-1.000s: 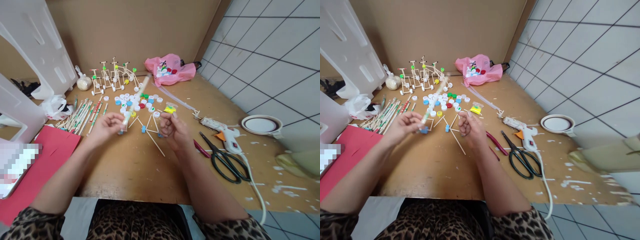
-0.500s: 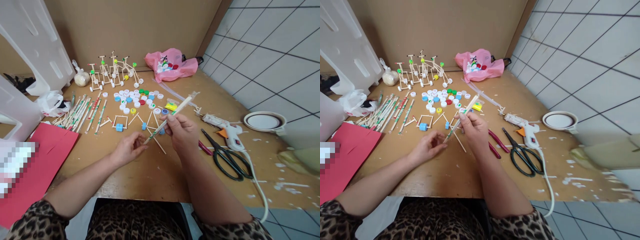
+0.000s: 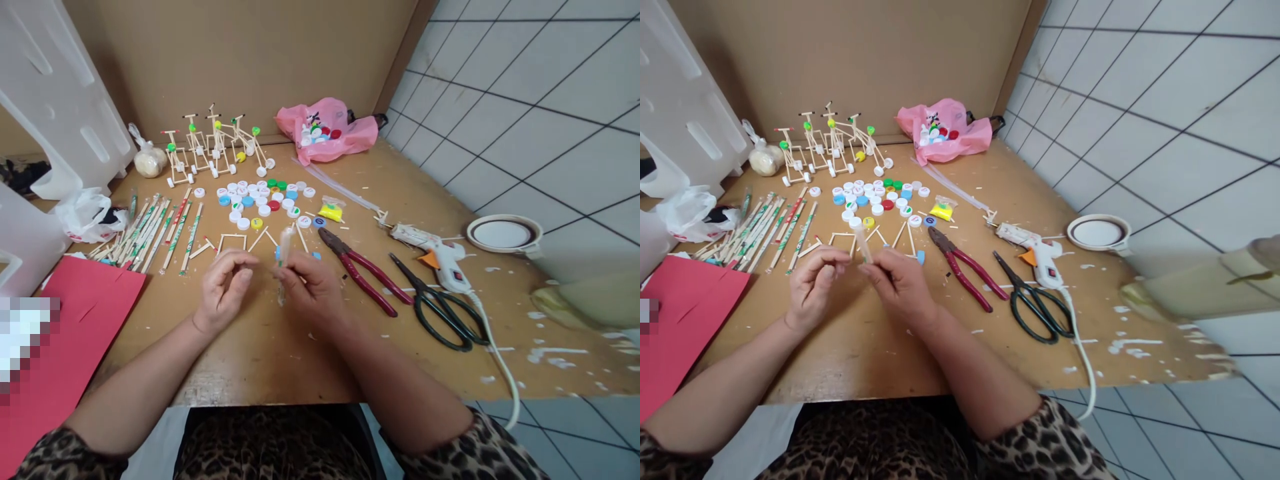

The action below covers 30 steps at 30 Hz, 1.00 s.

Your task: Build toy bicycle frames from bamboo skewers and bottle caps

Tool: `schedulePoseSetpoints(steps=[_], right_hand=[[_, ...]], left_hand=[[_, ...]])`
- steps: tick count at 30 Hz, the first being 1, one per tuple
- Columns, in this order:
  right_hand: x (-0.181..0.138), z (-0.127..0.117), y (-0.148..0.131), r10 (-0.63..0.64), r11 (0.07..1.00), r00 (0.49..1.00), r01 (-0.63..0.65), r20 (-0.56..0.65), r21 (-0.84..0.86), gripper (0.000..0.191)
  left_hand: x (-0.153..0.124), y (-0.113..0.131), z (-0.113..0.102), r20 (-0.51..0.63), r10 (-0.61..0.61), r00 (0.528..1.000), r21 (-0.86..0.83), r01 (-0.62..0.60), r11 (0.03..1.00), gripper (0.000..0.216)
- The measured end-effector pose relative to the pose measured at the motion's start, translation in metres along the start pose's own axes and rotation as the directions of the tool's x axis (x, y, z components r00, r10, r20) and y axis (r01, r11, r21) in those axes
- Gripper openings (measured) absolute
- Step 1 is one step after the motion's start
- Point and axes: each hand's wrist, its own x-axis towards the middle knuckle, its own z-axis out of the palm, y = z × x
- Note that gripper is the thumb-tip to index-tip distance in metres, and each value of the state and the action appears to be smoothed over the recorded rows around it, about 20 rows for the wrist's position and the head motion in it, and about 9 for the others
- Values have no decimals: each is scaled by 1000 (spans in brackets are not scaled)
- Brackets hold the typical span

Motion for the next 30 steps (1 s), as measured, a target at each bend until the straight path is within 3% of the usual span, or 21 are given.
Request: schedulePoseSetpoints(steps=[5,9,15,18,21,24,30], right_hand=[[0,5,3,-63,997,988,69,140,-38,29],[-4,12,9,-72,983,960,114,272,-142,24],[-4,19,18,65,918,898,118,436,-380,24],[-2,18,17,163,899,841,88,516,-428,23],[-1,16,11,202,932,795,23,572,-362,25],[-3,18,4,220,956,767,-45,603,-291,28],[-7,27,8,242,958,779,-95,578,-272,26]], left_hand=[[-1,9,-6,4,121,993,52,-121,991,34],[-3,15,-10,-19,112,994,34,-111,993,29],[3,16,-14,-179,-125,976,-51,118,992,26],[15,13,-19,-284,-219,934,-200,165,966,28],[27,6,-27,-399,-288,871,-325,159,932,24],[34,-3,-32,-394,-357,847,-406,188,894,23],[35,-8,-32,-383,-390,837,-420,218,881,26]])
